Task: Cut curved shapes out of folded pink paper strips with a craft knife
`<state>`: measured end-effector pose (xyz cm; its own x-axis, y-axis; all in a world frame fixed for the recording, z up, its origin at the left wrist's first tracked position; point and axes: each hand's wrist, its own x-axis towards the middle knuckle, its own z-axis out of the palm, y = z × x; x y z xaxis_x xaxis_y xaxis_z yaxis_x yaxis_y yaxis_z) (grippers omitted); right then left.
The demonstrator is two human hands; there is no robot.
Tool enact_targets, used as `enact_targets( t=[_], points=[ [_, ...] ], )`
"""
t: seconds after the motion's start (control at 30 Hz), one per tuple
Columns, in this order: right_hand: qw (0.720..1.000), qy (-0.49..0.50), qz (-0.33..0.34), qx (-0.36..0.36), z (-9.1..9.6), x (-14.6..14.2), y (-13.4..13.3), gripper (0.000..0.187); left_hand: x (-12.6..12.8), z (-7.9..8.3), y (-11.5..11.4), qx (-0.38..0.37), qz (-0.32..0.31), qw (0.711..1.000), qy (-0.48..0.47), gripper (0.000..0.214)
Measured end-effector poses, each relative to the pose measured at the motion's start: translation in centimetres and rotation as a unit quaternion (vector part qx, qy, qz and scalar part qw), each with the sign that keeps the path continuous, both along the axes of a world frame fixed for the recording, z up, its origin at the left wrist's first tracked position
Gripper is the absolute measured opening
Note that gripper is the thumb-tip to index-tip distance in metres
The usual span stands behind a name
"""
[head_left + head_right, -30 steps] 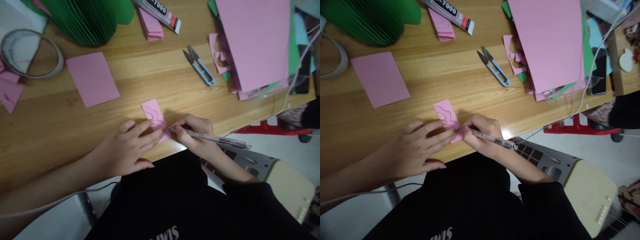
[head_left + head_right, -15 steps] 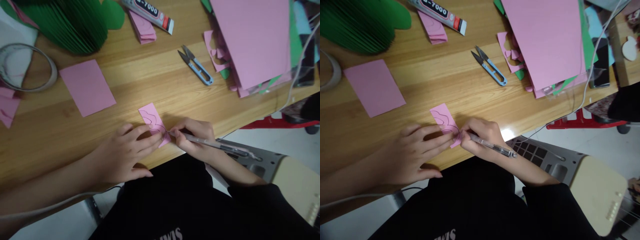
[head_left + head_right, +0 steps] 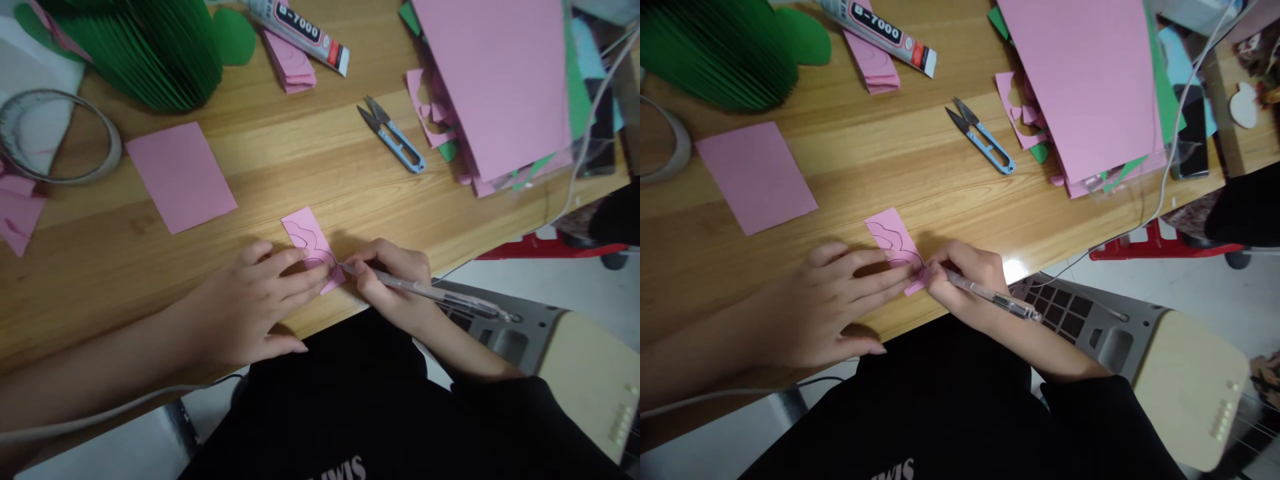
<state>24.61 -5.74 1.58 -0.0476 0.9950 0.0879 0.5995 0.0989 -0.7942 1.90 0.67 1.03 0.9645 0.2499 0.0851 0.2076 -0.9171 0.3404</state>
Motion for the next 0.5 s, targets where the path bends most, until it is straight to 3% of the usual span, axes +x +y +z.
enact_targets(
  t=[0.5],
  points=[
    [1.000, 0.004, -0.007, 0.018, -0.48, 0.02, -0.22, 0.013, -0.25, -0.52, -0.09, 0.013, -0.005, 1.000, 0.006, 0.068]
  ],
)
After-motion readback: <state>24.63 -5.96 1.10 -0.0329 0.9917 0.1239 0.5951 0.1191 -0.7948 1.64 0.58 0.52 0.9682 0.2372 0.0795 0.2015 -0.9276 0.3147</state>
